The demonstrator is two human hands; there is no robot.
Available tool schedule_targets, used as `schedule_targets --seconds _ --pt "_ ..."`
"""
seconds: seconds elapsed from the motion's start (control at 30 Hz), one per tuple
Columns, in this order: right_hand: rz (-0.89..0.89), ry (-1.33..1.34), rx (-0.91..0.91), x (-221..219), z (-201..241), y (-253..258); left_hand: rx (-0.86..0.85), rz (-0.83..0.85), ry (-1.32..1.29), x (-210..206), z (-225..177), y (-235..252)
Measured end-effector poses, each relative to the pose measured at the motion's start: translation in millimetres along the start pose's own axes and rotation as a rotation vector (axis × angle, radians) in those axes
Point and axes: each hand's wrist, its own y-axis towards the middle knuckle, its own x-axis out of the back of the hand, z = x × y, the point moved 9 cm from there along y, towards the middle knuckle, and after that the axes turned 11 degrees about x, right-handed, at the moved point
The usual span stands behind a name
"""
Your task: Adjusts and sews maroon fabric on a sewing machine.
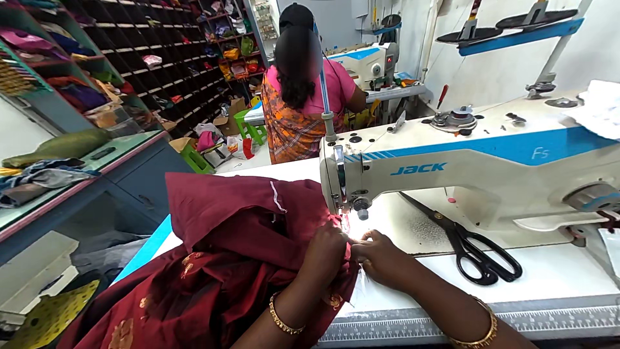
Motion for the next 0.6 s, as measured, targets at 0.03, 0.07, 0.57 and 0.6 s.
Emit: schedule_targets --seconds 0.03,0.07,0.57,0.6 --pt "0.000 0.003 -0.002 0.2 -0.6 -0.2 -0.006 0.015 0.007 -1.2 0.5 -0.1" --pt "-0.009 0.007 -0.003 0.9 -1.4 -0.7 -0.009 0.035 0.011 -2.3 1.7 0.0" --pt "0.040 0.047 0.057 5.7 1.8 -10.2 0.255 0.040 -0.263 -3.5 31.2 7.9" --pt "0.036 0.050 0.060 6.1 1.9 -10.1 0.272 0.047 -0.264 -2.8 31.7 8.3"
